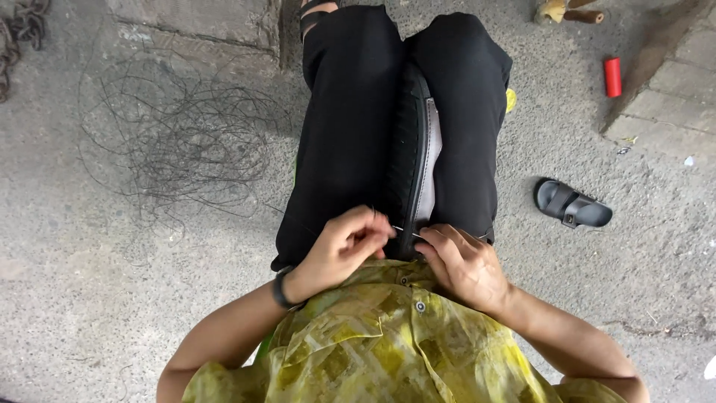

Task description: Hand-sewing a rubber sole onto a shoe using a needle and thread.

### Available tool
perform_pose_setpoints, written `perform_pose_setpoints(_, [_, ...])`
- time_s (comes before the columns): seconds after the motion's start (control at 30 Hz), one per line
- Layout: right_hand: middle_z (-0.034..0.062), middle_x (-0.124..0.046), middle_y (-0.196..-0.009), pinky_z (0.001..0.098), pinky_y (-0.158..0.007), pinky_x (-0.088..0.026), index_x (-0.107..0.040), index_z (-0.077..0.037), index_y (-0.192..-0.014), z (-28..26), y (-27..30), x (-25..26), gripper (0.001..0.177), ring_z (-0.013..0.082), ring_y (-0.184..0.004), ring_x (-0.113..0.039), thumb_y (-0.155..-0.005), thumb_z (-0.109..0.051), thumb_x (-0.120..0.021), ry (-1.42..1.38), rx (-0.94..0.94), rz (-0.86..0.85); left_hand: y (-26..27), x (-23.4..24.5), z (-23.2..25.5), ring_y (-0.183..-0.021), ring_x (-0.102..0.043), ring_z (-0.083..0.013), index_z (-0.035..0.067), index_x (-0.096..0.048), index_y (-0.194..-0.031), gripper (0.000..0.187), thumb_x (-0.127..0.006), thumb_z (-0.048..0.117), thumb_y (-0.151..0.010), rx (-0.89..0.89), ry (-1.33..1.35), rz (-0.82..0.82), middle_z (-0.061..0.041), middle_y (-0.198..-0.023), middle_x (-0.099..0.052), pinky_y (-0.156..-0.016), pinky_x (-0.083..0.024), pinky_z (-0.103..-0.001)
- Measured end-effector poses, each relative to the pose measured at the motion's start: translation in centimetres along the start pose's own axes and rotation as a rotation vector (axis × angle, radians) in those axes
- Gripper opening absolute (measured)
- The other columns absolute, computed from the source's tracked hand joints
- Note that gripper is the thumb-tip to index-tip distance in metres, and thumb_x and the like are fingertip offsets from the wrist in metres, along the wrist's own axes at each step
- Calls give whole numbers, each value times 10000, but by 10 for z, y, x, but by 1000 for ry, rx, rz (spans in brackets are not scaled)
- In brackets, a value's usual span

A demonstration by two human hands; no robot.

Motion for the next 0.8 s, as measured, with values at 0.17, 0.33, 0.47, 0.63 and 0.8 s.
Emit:
perform_pose_setpoints(0.17, [77,-605,-867,291,-513,-524,-655,-108,-1131,2,13,3,246,198,-649,-634,-904,-140,-565,241,103,-46,-9,5,-35,-514,-587,-128,67,-484,-1002,340,-713,-11,-763,76,-194,59,-72,-679,-610,-390,-431,-216])
perform_pose_setpoints(0.33, [7,-550,-749,223,-370,-413,-572,-257,-1273,2,2,64,430,88,-462,-477,-864,-131,-603,521,97,-324,-12,-19,8,-618,-552,-186,129,-549,-1137,280,-644,163,-876,-231,-804,67,-34,-719,-517,-509,-456,-291])
perform_pose_setpoints(0.47, [26,-597,-1041,167,-240,-384,-430,-283,-1374,16,28,50,576,-11,-345,-399,-858,-117,-624,32,72,-455,-7,-40,22,-619,-440,-185,86,-642,-970,138,-517,45,-930,-620,-1169,-61,-32,-729,-390,-509,-409,-312])
perform_pose_setpoints(0.63, [37,-597,-793,311,-406,-507,-653,-129,-1035,5,-3,36,195,220,-521,-620,-916,-153,-500,66,54,-139,-2,-38,22,-580,-516,-172,85,-640,-807,177,-550,123,-954,-924,-1273,5,-9,-696,-429,-477,-458,-247])
perform_pose_setpoints(0.8, [46,-616,-734,299,-378,-513,-669,-116,-998,16,7,34,190,190,-437,-616,-861,-130,-537,-91,-54,-124,-6,-48,39,-558,-499,-191,78,-652,-929,144,-517,113,-965,-993,-1313,58,-27,-693,-395,-470,-436,-291])
Point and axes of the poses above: each hand's wrist, its own y-axis away from the middle knuckle, its own x-axis out of the back of the hand, z = x × y, the point moved 4 cm from there along -y, towards the middle knuckle
